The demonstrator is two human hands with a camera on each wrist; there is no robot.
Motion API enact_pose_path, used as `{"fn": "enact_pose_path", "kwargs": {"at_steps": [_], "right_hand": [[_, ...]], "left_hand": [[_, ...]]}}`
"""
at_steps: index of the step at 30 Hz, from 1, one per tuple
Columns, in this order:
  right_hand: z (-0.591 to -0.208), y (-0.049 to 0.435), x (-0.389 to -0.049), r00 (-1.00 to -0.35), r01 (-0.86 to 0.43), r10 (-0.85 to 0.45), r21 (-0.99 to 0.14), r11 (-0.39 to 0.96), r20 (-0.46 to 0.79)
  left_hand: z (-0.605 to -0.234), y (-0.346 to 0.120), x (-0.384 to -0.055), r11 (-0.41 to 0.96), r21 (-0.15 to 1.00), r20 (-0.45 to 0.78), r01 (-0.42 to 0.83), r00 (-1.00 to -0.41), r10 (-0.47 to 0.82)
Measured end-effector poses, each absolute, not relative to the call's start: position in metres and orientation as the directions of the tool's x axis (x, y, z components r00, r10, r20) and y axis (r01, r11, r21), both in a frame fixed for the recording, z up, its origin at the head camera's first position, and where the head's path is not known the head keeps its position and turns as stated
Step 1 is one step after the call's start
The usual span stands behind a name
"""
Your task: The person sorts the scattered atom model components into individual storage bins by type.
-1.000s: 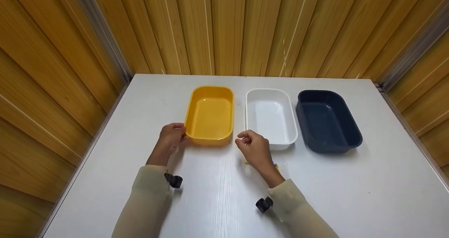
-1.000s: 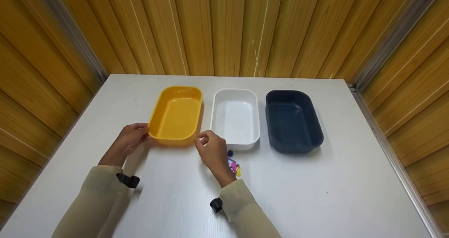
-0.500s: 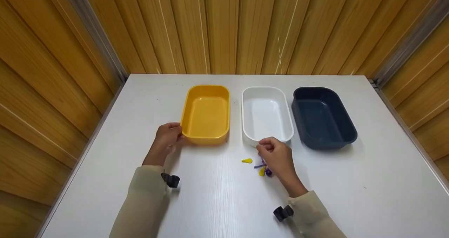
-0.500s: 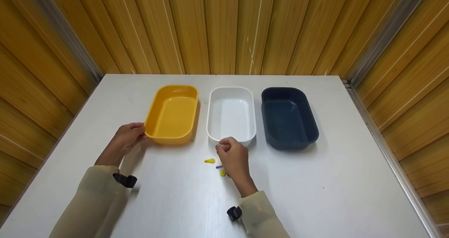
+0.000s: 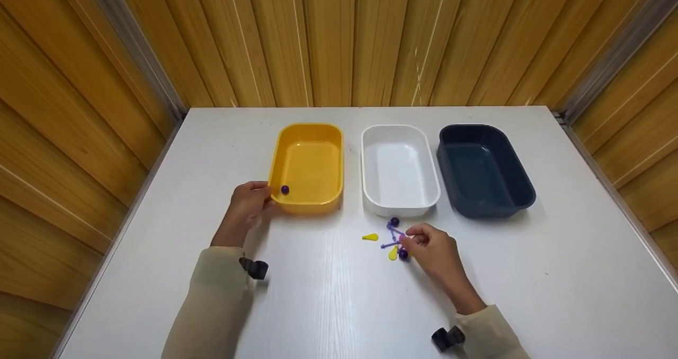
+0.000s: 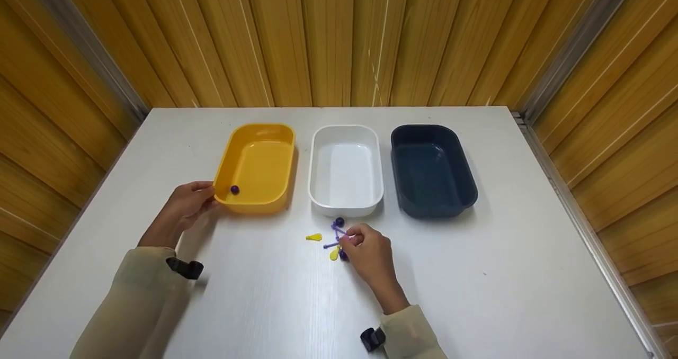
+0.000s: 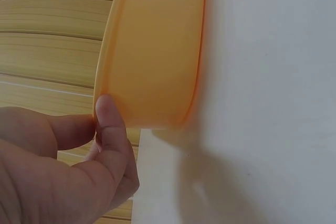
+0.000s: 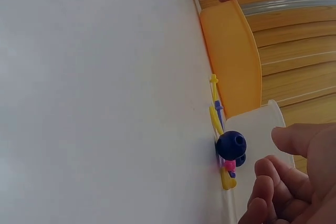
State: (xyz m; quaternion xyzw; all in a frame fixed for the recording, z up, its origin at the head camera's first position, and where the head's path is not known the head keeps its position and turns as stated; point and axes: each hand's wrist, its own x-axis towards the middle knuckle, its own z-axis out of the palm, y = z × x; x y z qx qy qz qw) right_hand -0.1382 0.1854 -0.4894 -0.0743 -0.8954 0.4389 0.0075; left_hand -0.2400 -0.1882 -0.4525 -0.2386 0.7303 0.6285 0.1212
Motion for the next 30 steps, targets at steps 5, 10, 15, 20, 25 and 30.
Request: {"fn": "enact_pose_path", "kwargs": {"at_steps": [5,10,15,20,25,30], "right_hand": [[-0.49,0.1866,-0.1321,-0.994,0.097,0.096,-0.754,0.649,-0.045],[-0.4935,0.1875,-0.1292,-0.995,0.103,0.06,-0.734,0.672,-0.085],[-0.4959,0.1876,-0.1275,-0.995,0.089,0.032,-0.722,0.686,-0.091],[-0.4967,0.1874,-0.128,-0.995,0.083,0.025,-0.709,0.7,-0.092],[-0.4969,0.1874,-0.1281,-0.995,0.084,0.025,-0.704,0.706,-0.093],[-0.497,0.1874,-0.1279,-0.994,0.092,0.028,-0.702,0.706,-0.102]], "left_hand": [[-0.4499,-0.188,-0.2407,0.084,0.849,-0.497,-0.522,-0.842,-0.208],[-0.449,-0.1872,-0.2408,0.087,0.846,-0.5,-0.526,-0.84,-0.21],[-0.4505,-0.1856,-0.2405,0.082,0.852,-0.493,-0.517,-0.845,-0.208],[-0.4513,-0.1843,-0.2421,0.065,0.85,-0.5,-0.523,-0.839,-0.213],[-0.4513,-0.1848,-0.242,0.074,0.848,-0.501,-0.525,-0.839,-0.214],[-0.4514,-0.1857,-0.2416,0.083,0.842,-0.507,-0.534,-0.834,-0.217]]}}
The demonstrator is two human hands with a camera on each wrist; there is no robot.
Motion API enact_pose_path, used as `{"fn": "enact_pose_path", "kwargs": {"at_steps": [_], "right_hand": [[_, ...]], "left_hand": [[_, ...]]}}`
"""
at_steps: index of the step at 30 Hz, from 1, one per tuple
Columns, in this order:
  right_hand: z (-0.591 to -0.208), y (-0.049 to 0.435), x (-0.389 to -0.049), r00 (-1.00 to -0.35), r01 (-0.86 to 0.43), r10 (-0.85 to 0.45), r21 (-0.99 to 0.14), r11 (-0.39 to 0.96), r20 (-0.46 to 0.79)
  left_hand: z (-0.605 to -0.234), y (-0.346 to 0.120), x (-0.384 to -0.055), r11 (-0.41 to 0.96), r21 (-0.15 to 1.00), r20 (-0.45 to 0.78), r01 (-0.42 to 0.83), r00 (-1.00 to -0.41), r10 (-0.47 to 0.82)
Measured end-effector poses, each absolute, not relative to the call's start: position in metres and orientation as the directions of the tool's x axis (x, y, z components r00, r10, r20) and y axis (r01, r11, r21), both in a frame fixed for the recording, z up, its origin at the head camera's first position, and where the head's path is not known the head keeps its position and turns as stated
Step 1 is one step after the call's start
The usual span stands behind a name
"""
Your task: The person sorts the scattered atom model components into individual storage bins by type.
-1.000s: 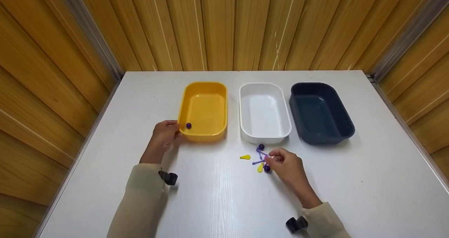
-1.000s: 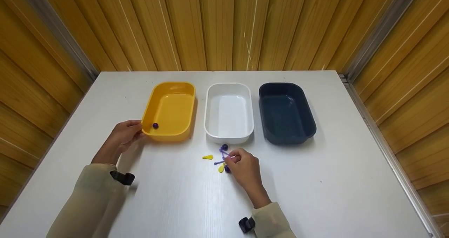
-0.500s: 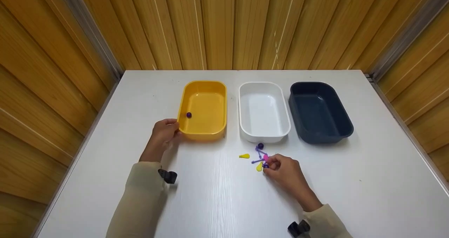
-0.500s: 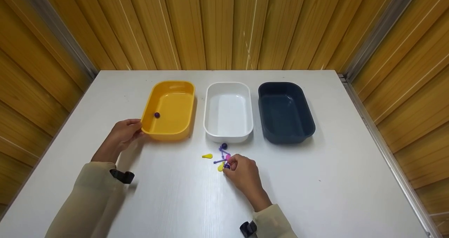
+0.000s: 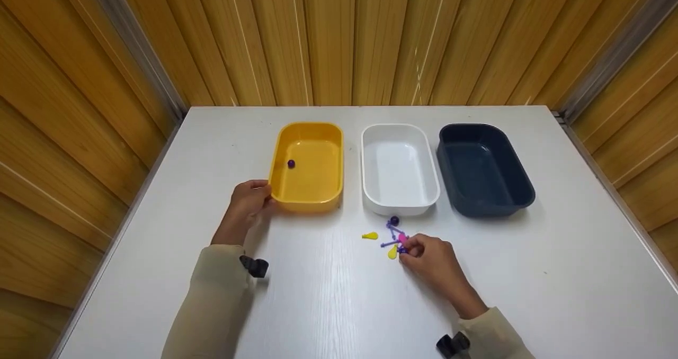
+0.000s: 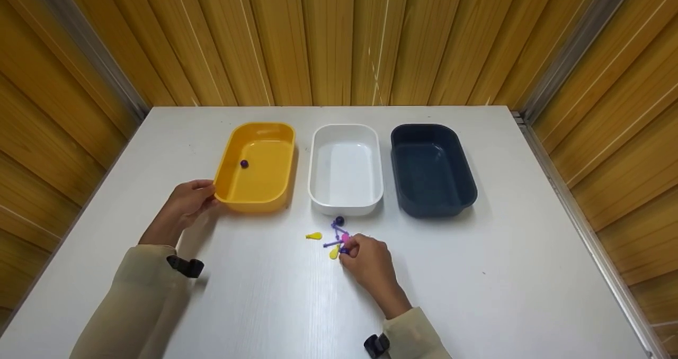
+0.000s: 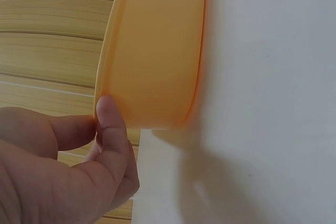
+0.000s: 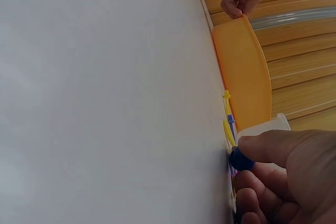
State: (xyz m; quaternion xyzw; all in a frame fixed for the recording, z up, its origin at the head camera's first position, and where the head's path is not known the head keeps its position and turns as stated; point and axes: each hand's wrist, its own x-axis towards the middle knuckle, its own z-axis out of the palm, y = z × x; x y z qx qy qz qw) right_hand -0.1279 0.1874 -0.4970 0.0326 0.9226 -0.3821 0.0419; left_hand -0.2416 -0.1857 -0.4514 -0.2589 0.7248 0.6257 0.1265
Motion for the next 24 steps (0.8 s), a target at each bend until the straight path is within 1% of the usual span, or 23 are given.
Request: {"fn": "enact_pose_path", "kwargs": {"at_steps": [5,11,16,24], "right_hand": [[-0.494,0.188,-0.129,-0.994,0.1,0.03,-0.716,0.691,-0.11],[-0.49,0.186,-0.132,-0.998,0.062,0.031,-0.735,0.676,-0.056],[-0.483,0.178,-0.137,-0.999,0.05,0.037,-0.752,0.657,-0.034],[-0.477,0.159,-0.146,-0.999,0.029,0.036,-0.774,0.633,-0.008]], "left_hand": [[-0.451,-0.186,-0.242,0.098,0.846,-0.496,-0.524,-0.841,-0.213],[-0.451,-0.188,-0.241,0.101,0.865,-0.466,-0.492,-0.861,-0.204],[-0.453,-0.189,-0.239,0.091,0.875,-0.453,-0.476,-0.869,-0.196],[-0.451,-0.187,-0.241,0.103,0.865,-0.466,-0.491,-0.863,-0.198]]}}
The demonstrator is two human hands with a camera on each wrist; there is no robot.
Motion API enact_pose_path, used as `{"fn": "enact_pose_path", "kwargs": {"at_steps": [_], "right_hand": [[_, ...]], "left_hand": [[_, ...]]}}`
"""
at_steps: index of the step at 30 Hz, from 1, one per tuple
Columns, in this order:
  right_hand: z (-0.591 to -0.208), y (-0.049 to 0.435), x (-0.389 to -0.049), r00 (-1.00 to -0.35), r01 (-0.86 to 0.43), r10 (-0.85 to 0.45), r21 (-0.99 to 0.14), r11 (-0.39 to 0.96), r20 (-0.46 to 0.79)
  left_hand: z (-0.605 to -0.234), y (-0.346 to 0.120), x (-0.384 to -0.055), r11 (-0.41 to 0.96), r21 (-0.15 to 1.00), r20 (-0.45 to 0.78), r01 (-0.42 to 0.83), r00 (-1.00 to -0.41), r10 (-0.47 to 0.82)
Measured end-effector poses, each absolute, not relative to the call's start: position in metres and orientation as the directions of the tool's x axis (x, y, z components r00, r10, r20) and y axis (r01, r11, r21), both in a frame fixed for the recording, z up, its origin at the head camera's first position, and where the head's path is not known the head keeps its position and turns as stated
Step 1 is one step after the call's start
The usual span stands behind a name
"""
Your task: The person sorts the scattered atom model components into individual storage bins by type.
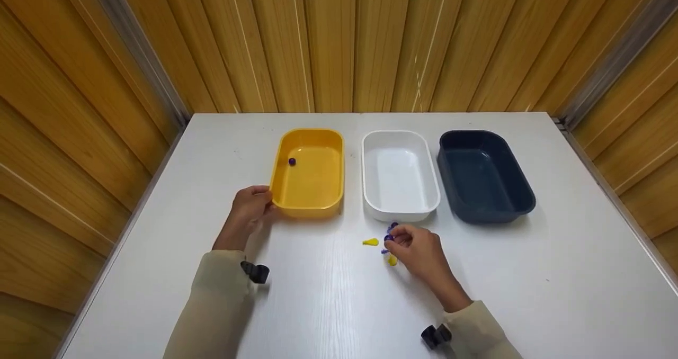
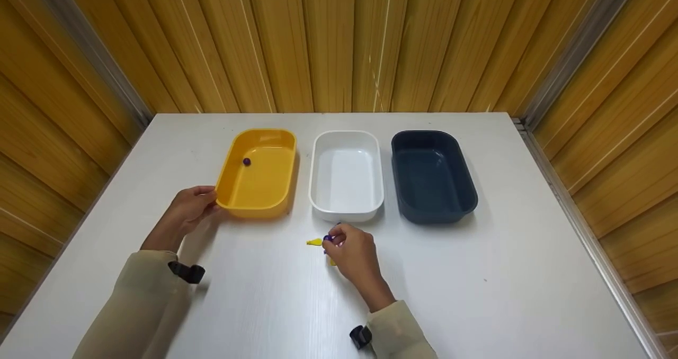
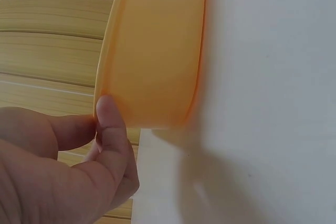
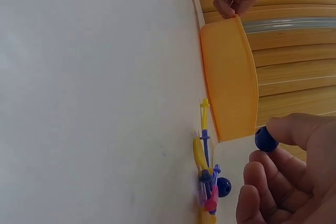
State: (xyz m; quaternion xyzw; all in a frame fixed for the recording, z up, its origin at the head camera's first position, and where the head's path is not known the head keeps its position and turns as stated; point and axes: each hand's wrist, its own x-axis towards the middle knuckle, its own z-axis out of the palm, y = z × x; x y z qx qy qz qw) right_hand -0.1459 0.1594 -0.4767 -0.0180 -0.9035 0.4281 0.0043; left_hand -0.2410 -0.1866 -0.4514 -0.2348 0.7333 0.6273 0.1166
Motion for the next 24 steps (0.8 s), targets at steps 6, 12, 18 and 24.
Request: {"fn": "enact_pose_path", "kwargs": {"at_steps": [6,12,18,24], "right_hand": [[-0.472,0.142,-0.159,-0.999,-0.021,0.022,-0.805,0.593,0.042],[-0.463,0.122,-0.173,-0.99,-0.111,0.006,-0.811,0.574,0.139],[-0.451,0.097,-0.189,-0.977,-0.189,-0.024,-0.801,0.568,0.214],[-0.448,0.072,-0.201,-0.975,-0.215,-0.074,-0.811,0.545,0.21]], "left_hand": [[-0.45,-0.187,-0.241,0.077,0.859,-0.483,-0.506,-0.852,-0.202],[-0.452,-0.188,-0.242,0.08,0.863,-0.475,-0.498,-0.856,-0.201],[-0.451,-0.187,-0.241,0.081,0.873,-0.459,-0.48,-0.867,-0.192],[-0.452,-0.186,-0.239,0.072,0.878,-0.453,-0.473,-0.87,-0.194]]}}
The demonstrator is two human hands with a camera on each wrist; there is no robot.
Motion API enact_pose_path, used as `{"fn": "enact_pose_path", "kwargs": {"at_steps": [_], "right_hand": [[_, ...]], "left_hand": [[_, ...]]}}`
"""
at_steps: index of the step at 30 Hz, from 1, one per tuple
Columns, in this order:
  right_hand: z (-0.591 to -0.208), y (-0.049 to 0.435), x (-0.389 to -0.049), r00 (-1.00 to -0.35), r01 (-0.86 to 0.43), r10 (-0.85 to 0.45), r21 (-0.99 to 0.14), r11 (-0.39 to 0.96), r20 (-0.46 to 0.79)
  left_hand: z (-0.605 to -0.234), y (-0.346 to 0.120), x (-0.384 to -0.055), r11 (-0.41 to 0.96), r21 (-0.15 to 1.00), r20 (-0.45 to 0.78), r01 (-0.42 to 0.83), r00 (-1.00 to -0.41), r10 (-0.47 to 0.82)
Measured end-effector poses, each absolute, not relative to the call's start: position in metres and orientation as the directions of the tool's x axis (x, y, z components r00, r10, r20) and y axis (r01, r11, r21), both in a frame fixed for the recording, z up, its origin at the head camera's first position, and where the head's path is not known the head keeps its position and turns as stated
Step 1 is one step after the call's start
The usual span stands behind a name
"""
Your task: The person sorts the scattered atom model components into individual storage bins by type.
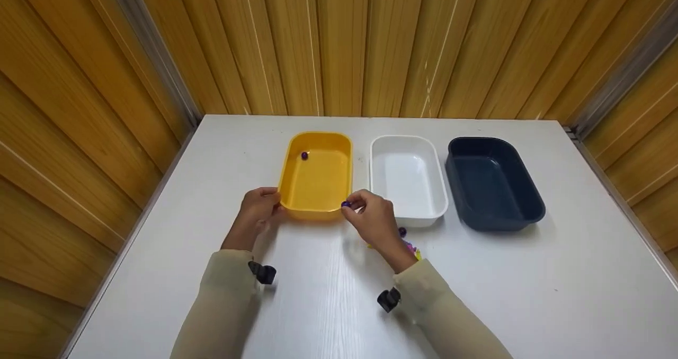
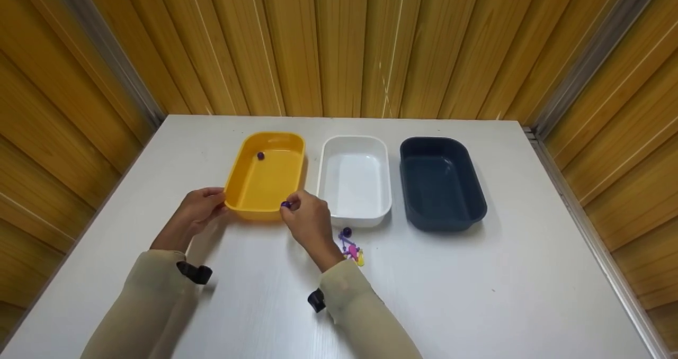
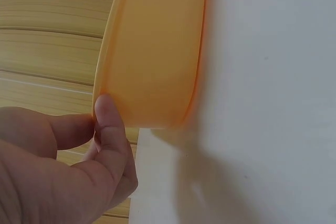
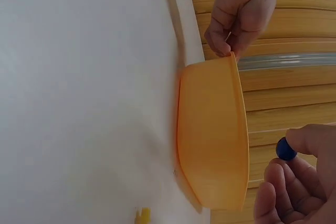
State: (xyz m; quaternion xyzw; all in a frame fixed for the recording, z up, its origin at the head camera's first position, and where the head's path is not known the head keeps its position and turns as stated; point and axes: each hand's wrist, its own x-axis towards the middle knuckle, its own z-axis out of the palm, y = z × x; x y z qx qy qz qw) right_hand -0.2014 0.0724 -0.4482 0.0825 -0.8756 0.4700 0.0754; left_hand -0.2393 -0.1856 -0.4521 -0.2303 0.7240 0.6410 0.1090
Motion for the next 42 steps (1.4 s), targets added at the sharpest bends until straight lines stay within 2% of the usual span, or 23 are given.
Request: {"fn": "enact_pose_path", "kwargs": {"at_steps": [6,15,30,42], "right_hand": [[-0.451,0.06,-0.207,-0.978,-0.208,-0.082,-0.828,0.521,0.194],[-0.454,0.057,-0.211,-0.977,-0.203,-0.065,-0.803,0.561,0.201],[-0.455,0.066,-0.201,-0.972,-0.219,-0.055,-0.797,0.563,0.228],[-0.463,0.095,-0.186,-0.988,-0.122,0.007,-0.807,0.577,0.155]], "left_hand": [[-0.455,-0.183,-0.239,0.085,0.872,-0.459,-0.482,-0.866,-0.197],[-0.456,-0.183,-0.24,0.108,0.873,-0.454,-0.476,-0.872,-0.184],[-0.454,-0.186,-0.241,0.114,0.875,-0.444,-0.471,-0.873,-0.203],[-0.453,-0.186,-0.241,0.104,0.86,-0.474,-0.5,-0.857,-0.201]]}}
